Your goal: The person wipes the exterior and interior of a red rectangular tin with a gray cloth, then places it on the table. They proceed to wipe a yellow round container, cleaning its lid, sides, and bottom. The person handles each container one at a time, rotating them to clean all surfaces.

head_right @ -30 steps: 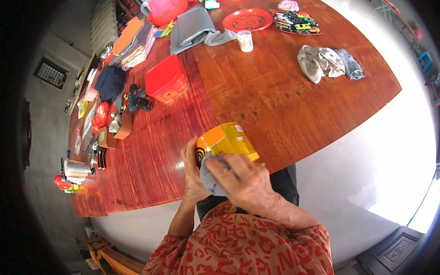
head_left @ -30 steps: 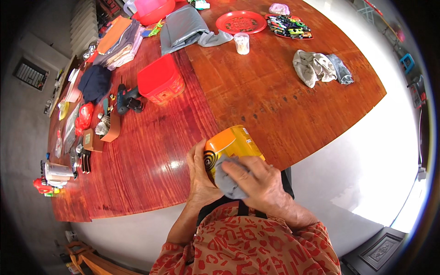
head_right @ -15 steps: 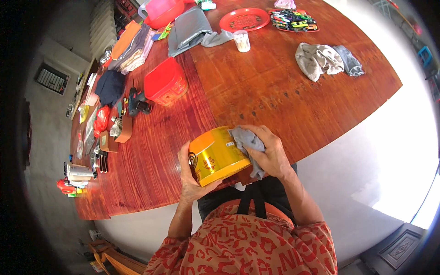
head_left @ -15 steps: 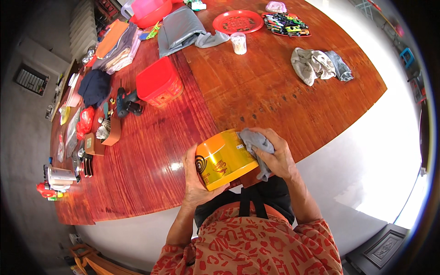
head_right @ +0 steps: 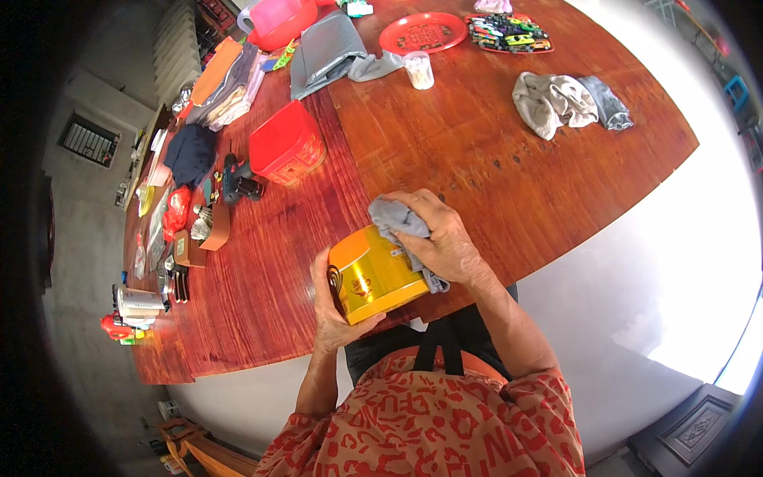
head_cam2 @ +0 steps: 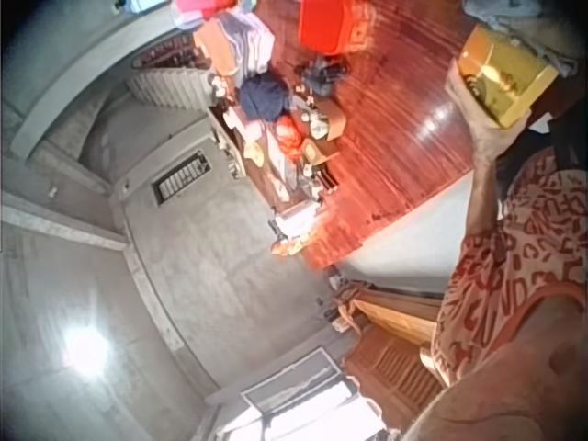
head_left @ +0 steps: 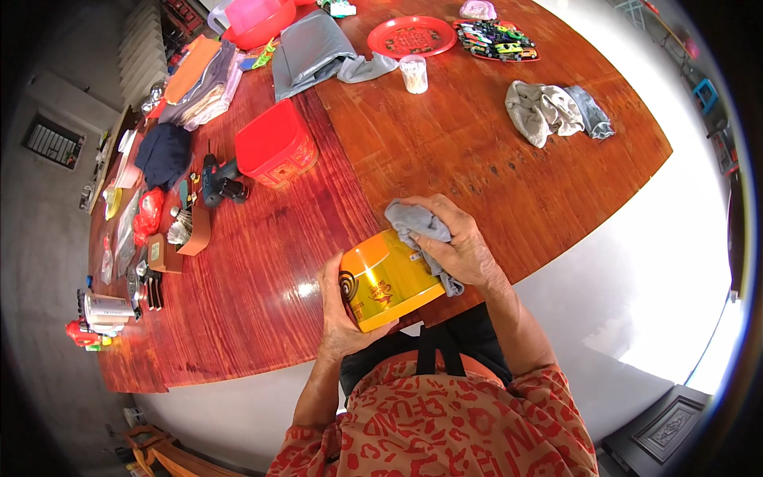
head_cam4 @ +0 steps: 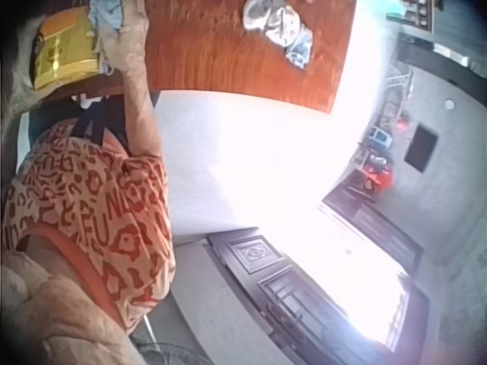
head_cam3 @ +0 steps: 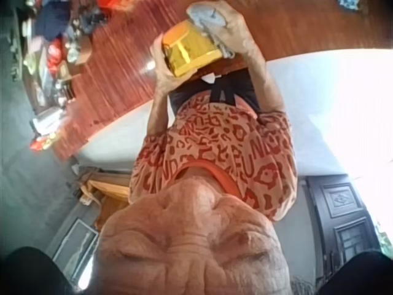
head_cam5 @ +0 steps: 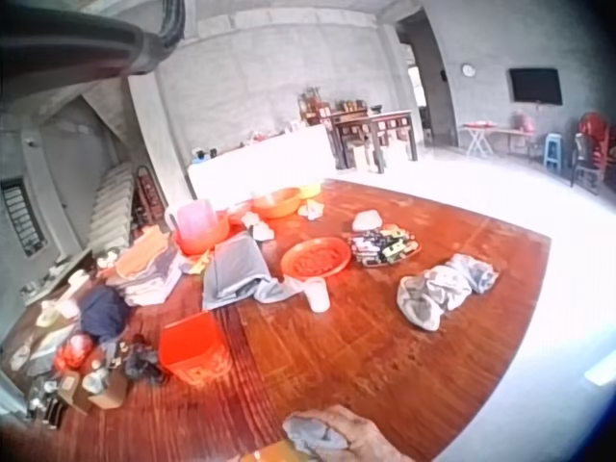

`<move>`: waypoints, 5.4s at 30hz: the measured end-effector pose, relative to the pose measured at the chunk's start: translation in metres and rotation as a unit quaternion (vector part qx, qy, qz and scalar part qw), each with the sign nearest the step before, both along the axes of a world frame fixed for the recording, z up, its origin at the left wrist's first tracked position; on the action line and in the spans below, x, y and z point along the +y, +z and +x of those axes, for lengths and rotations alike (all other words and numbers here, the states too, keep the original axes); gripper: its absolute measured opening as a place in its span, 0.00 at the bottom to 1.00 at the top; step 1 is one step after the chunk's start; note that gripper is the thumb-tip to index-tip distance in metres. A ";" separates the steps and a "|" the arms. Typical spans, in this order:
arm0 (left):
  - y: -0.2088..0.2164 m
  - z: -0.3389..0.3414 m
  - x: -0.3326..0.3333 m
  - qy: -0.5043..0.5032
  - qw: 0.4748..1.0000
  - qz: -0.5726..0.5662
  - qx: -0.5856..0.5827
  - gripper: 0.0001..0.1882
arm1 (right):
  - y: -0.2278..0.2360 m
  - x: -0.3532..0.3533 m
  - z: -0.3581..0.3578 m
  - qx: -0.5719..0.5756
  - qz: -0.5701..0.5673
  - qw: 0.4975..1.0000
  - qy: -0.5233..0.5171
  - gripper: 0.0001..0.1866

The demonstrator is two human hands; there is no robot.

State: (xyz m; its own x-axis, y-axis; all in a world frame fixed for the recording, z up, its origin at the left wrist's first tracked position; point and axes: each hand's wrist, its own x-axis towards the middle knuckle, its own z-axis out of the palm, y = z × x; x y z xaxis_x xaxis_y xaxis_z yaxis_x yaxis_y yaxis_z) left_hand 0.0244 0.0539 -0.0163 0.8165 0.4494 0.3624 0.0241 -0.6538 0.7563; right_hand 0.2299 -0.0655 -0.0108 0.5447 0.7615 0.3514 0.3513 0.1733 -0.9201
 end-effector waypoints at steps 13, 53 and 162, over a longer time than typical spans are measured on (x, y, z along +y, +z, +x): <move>-0.019 -0.005 0.007 -0.026 0.936 -0.321 -0.143 0.64 | -0.020 -0.039 0.000 0.089 -0.030 0.996 0.001 0.26; -0.017 0.049 -0.024 0.077 0.703 -0.688 -0.162 0.34 | 0.035 -0.060 -0.024 -0.305 -0.111 0.941 -0.099 0.26; -0.016 0.082 -0.011 0.073 0.770 -0.630 -0.064 0.38 | 0.035 0.020 -0.001 -0.345 -0.194 0.883 -0.253 0.31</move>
